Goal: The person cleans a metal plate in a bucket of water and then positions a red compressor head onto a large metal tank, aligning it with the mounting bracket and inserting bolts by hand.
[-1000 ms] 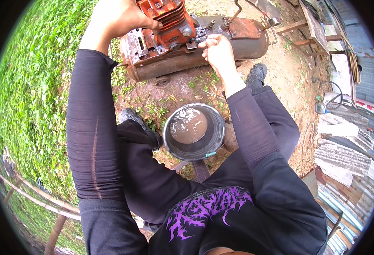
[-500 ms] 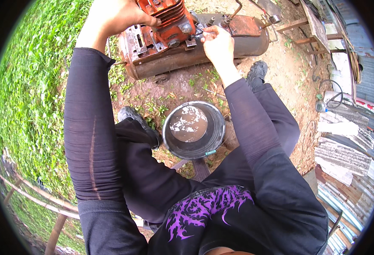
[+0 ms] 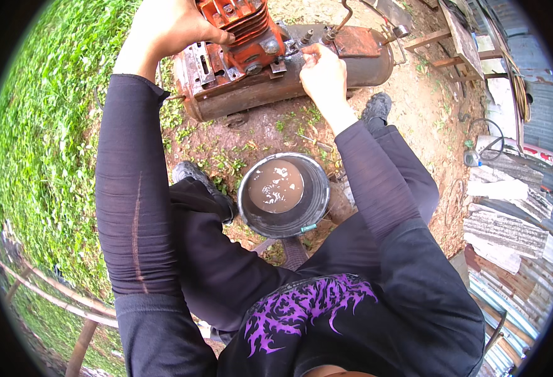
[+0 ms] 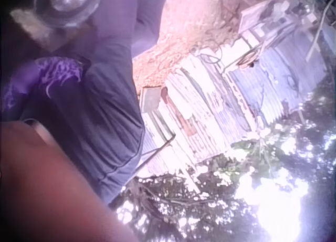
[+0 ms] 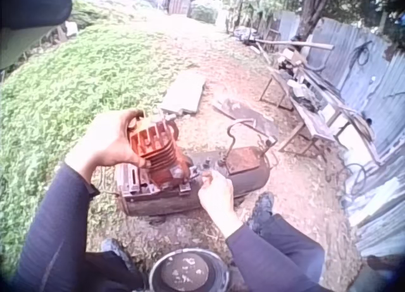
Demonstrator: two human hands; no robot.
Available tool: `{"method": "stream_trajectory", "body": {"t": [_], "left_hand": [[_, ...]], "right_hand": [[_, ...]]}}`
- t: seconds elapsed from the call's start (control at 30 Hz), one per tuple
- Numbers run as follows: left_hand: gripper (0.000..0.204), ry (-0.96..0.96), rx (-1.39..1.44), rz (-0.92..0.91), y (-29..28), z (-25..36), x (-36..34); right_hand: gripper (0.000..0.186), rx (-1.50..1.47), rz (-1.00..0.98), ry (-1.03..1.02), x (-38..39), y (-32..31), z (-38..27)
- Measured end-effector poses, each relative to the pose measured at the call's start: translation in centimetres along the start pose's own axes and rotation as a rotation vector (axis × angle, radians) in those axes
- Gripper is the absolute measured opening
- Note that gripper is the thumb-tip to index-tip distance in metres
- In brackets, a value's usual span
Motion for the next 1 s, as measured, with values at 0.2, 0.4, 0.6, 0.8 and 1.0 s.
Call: {"method": "stream_trajectory", "body": {"t": [0.2, 0.4, 0.6, 0.8, 1.0], "left_hand": [[0.103, 0.047, 0.021, 0.023, 0.3, -0.5, 0.0], [0.105, -0.005, 0.021, -0.042, -0.3, 0.3, 0.1], [0.103, 0.028, 0.051, 0.015, 0.3, -0.4, -0.1], [0.100, 0.009, -0.001, 0.003, 0.1, -0.3, 0.1], [0.101, 0.008, -0.016, 0.013, 0.3, 0.1, -0.2]], "right_hand": [[0.019, -0.007, 0.011, 0.006, 0.0, 2.1, -0.7], [0.022, -0.024, -0.023, 0.028, 1.6, 1.6, -0.5], [0.026, -0.085, 0.043, 0.048, 1.2, 2.4, -1.6], [0.028, -0.023, -0.026, 0.050, 2.3, 2.2, -2.2], [0.026, -0.062, 0.052, -0.026, 1.7, 3.3, -2.0]]}}
Point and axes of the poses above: each hand's wrist, its own x-axis away from the middle knuckle, its own y-axis out of the palm, z = x × y, the point moved 3 cm from there along -x, towards the middle knuckle, and after that the axes turned 8 degrees about y, right-handed, at the moved point
